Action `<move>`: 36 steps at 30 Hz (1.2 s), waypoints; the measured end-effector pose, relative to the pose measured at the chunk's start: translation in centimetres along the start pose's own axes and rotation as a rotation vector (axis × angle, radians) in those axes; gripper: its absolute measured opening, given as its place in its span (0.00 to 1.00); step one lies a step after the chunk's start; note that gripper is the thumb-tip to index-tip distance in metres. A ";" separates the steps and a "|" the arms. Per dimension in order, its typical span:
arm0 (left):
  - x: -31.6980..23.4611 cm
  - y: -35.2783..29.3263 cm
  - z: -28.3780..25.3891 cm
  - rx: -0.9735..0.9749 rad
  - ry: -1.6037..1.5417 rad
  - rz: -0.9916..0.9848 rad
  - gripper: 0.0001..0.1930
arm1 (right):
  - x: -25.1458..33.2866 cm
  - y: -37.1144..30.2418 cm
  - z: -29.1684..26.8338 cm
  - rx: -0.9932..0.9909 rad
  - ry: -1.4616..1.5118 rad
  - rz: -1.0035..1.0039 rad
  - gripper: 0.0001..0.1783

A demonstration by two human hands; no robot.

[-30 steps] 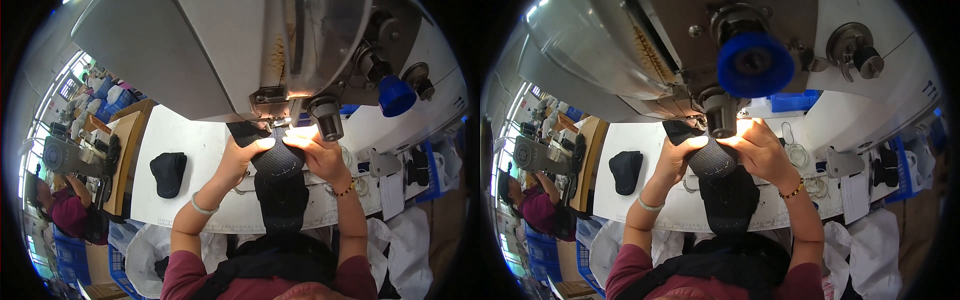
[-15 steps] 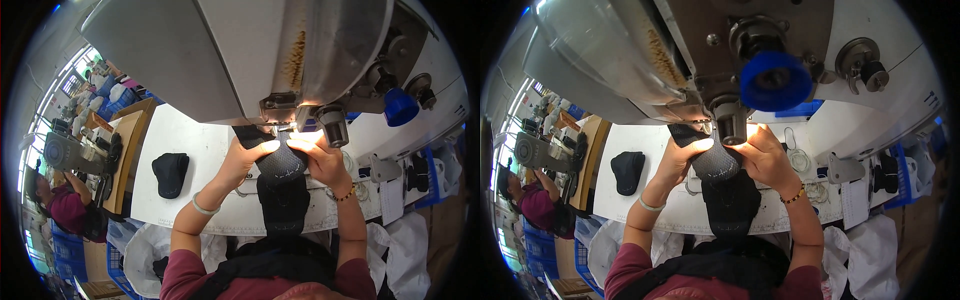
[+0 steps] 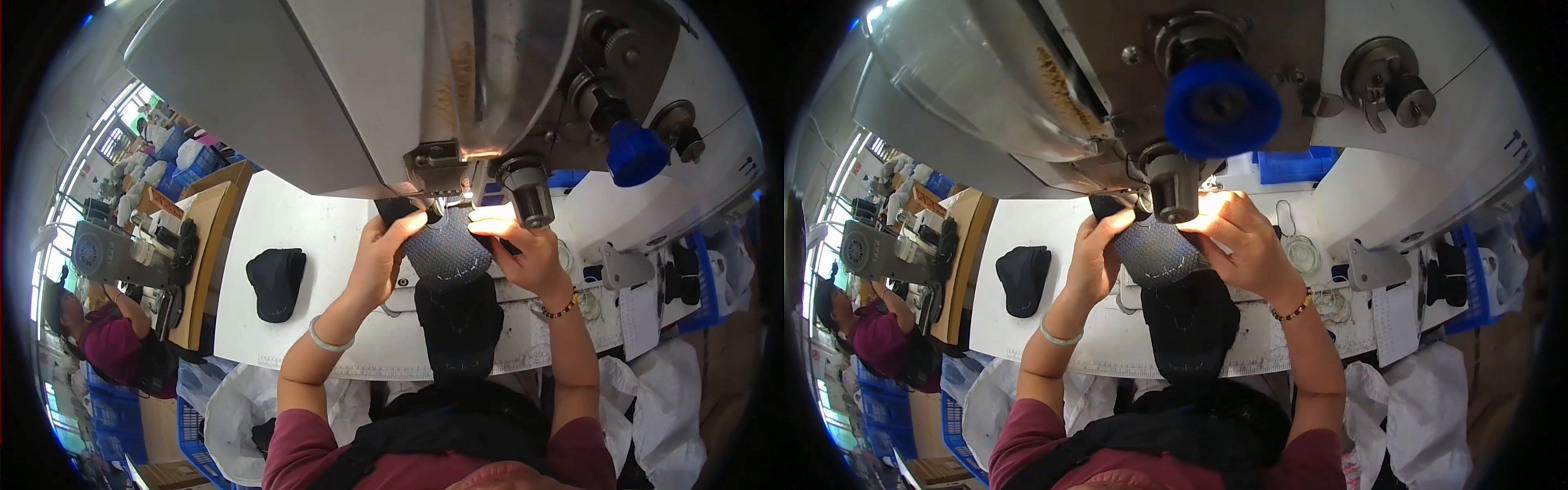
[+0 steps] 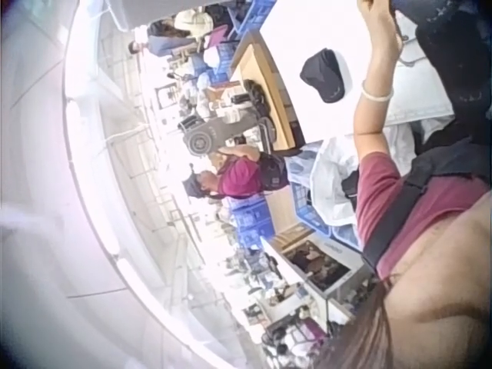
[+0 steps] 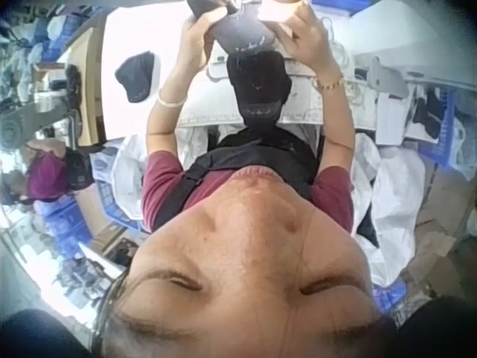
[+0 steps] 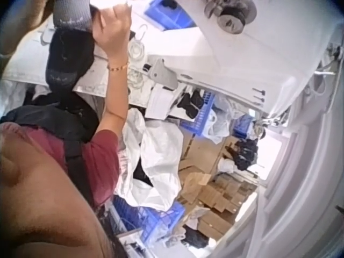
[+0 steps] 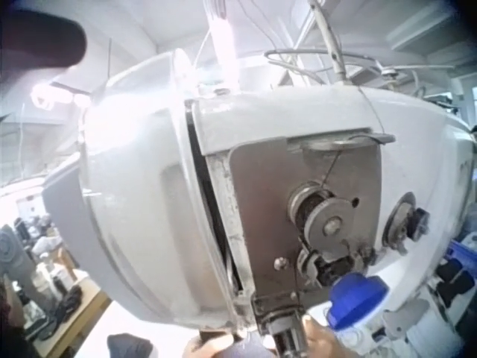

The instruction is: Stitching black mesh and fabric components of a shoe upper using an industrial sewing machine.

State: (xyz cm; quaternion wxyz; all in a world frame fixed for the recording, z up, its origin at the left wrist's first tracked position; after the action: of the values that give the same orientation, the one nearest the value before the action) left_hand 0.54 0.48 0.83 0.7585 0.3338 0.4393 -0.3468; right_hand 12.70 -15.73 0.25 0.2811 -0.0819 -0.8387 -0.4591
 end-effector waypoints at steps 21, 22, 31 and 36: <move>-4.5 -6.9 -23.4 -0.569 1.609 0.074 0.19 | -8.5 -5.1 -2.4 0.296 -0.330 0.657 0.19; -4.7 -7.2 -21.2 -0.595 1.865 0.386 0.17 | -8.9 -5.5 -2.1 0.370 -0.353 0.715 0.23; 1.7 -6.9 -1.1 0.486 1.258 0.527 0.22 | -7.8 -5.9 -2.6 0.188 -0.399 0.526 0.13; 2.3 -6.8 -1.1 0.524 1.293 0.416 0.26 | -5.0 -5.0 -4.3 0.094 -0.148 0.729 0.09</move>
State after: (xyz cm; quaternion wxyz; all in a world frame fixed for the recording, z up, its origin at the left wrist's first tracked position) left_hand -4.62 -2.83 -3.03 0.2927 0.7194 0.6295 -0.0225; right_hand 16.60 -21.48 -4.34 0.3683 -0.3950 -0.7927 -0.2827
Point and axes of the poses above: each hand's wrist, its own y-axis towards the middle knuckle, its own z-axis out of the palm, x = y × z, the point moved 2 cm from there along y, towards the middle knuckle, and after that the axes turned 14 degrees about z, right-handed, at the moved point
